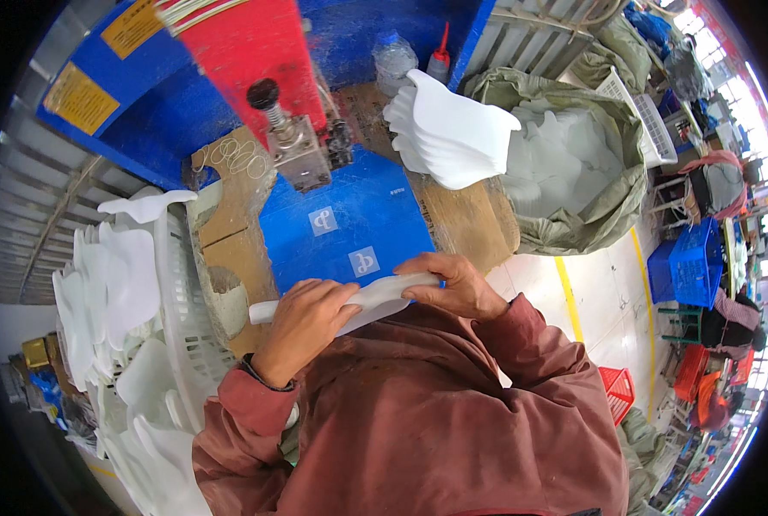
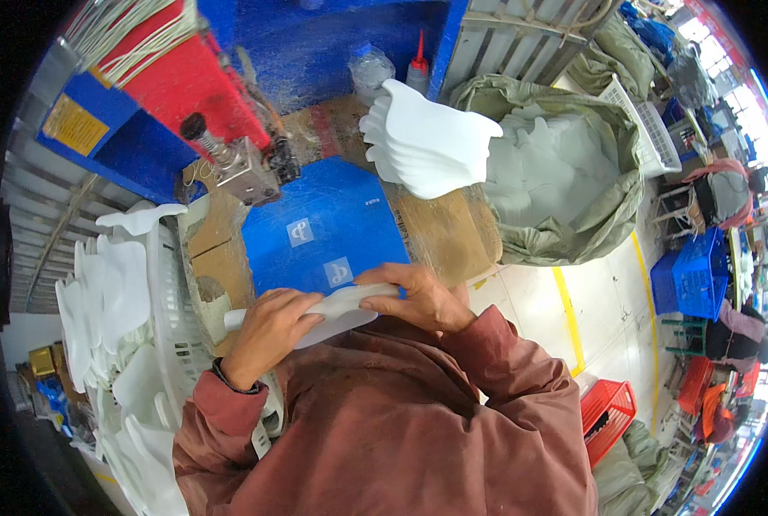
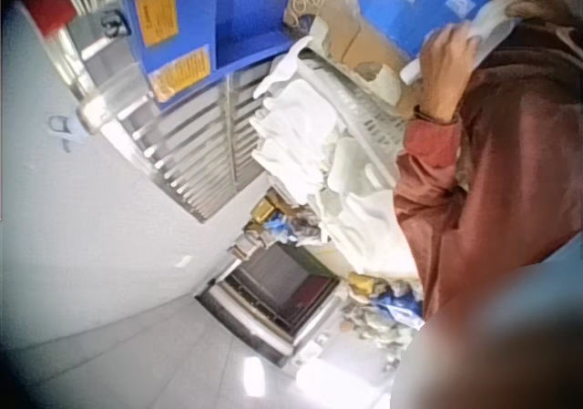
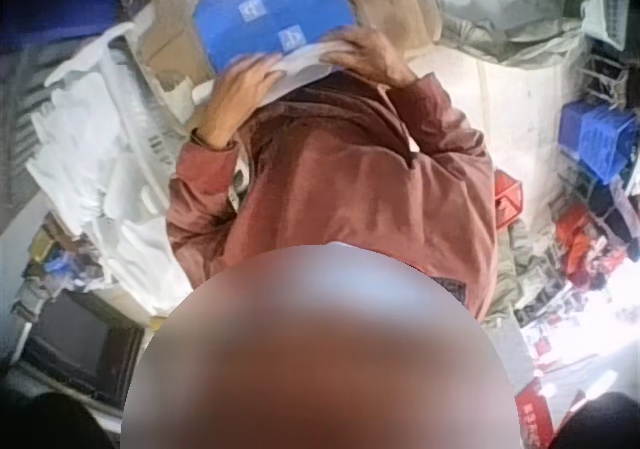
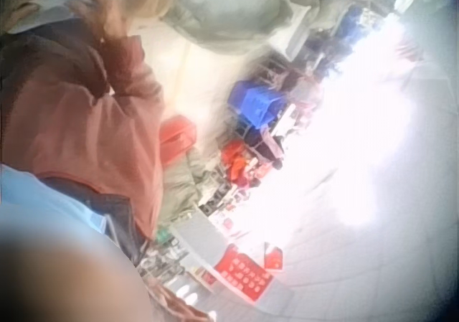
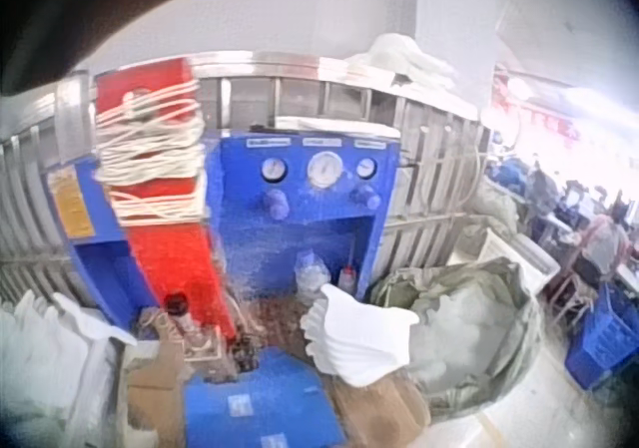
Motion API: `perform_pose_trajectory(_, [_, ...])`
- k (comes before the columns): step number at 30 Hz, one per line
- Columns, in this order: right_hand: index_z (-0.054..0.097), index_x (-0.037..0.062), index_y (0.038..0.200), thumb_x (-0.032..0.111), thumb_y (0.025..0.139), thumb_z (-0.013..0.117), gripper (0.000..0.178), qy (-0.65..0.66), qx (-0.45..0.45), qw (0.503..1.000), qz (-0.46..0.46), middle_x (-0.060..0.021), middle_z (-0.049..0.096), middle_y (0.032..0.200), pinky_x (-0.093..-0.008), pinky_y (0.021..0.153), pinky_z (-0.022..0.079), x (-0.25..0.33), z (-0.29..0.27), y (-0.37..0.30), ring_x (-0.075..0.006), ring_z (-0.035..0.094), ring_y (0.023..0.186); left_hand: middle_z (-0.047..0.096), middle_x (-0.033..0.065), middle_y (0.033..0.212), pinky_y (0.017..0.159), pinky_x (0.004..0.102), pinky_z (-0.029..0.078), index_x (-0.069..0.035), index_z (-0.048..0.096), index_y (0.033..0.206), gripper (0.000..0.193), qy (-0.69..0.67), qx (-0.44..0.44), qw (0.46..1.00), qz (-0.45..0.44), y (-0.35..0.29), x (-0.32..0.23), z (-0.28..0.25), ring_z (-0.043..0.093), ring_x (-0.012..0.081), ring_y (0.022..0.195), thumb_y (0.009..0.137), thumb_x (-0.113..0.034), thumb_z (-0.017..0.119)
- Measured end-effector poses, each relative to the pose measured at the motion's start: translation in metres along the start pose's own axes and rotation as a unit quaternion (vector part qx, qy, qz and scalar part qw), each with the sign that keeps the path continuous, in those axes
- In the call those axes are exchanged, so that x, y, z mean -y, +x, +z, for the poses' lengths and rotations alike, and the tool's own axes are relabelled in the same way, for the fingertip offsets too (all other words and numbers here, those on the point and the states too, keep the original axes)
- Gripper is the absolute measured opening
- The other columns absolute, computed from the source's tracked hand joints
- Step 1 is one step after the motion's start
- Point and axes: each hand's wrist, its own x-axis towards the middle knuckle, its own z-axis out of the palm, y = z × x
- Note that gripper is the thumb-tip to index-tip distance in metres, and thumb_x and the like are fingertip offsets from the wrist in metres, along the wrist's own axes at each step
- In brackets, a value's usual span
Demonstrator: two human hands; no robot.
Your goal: The person places white foam shoe components on the blue plate of a bench press machine, operates the press, and stacks the pressed pieces on the work surface. They repeat this cycle for several pieces, then carry a large sack of components across the floor and set it near a green basket of finished pieces.
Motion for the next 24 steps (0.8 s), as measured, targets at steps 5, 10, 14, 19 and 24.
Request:
perform_pose_trajectory(5, [0.069, 0.0039, 0.132, 0.02, 0.099, 0.077, 0.038, 0.071, 0.032, 0.997, -0.028, -0.0103, 0.073, 0.124, -0.0351, 0.097, 0.054, -0.006, 0.001, -0.001, -0.0208, 0.068, 0.112, 0.073, 0.0112, 0.098, 0.091, 0.0439, 0.051, -0.004, 0.073, 0.118, 0.027, 0.021, 0.016, 1.0, 0.011, 0.002, -0.002, -0.006, 0.068, 0.0326, 0.092, 0.094, -0.017, 0.074])
perform_pose_trajectory(10, [0.069, 0.003, 0.132, 0.02, 0.099, 0.078, 0.039, 0.128, 0.028, 0.991, -0.011, -0.0081, 0.071, 0.125, -0.0348, 0.1, 0.052, -0.018, 0.005, -0.006, -0.0193, 0.065, 0.114, 0.073, 0.0118, 0.099, 0.092, 0.0447, 0.051, -0.004, 0.072, 0.119, 0.027, 0.026, 0.037, 0.999, 0.0, 0.003, -0.008, -0.014, 0.067, 0.0336, 0.093, 0.095, -0.017, 0.073])
perform_pose_trajectory(14, [0.068, 0.0026, 0.132, 0.018, 0.101, 0.076, 0.036, 0.256, 0.018, 0.966, 0.02, -0.0061, 0.071, 0.125, -0.0326, 0.1, 0.053, -0.028, 0.01, -0.007, -0.0152, 0.064, 0.113, 0.072, 0.0125, 0.1, 0.092, 0.0456, 0.052, -0.003, 0.072, 0.119, 0.027, 0.044, 0.044, 0.998, 0.013, 0.009, -0.015, -0.02, 0.067, 0.0341, 0.093, 0.096, -0.016, 0.072])
perform_pose_trajectory(19, [0.068, 0.0021, 0.132, 0.018, 0.101, 0.076, 0.036, 0.302, 0.032, 0.953, 0.012, -0.0051, 0.071, 0.124, -0.0314, 0.101, 0.053, -0.037, 0.007, -0.008, -0.0139, 0.063, 0.114, 0.072, 0.0135, 0.1, 0.091, 0.046, 0.052, -0.001, 0.072, 0.118, 0.026, 0.03, 0.062, 0.997, 0.019, 0.014, -0.02, -0.022, 0.067, 0.0339, 0.094, 0.096, -0.014, 0.072])
perform_pose_trajectory(24, [0.072, 0.003, 0.127, 0.019, 0.098, 0.08, 0.034, 0.245, 0.041, 0.969, 0.01, -0.0047, 0.071, 0.117, -0.0317, 0.095, 0.052, -0.039, 0.0, -0.006, -0.0139, 0.063, 0.107, 0.072, 0.0137, 0.1, 0.091, 0.0454, 0.052, 0.0, 0.072, 0.119, 0.027, 0.009, 0.069, 0.997, 0.02, 0.016, -0.024, -0.017, 0.067, 0.0335, 0.095, 0.095, -0.013, 0.073])
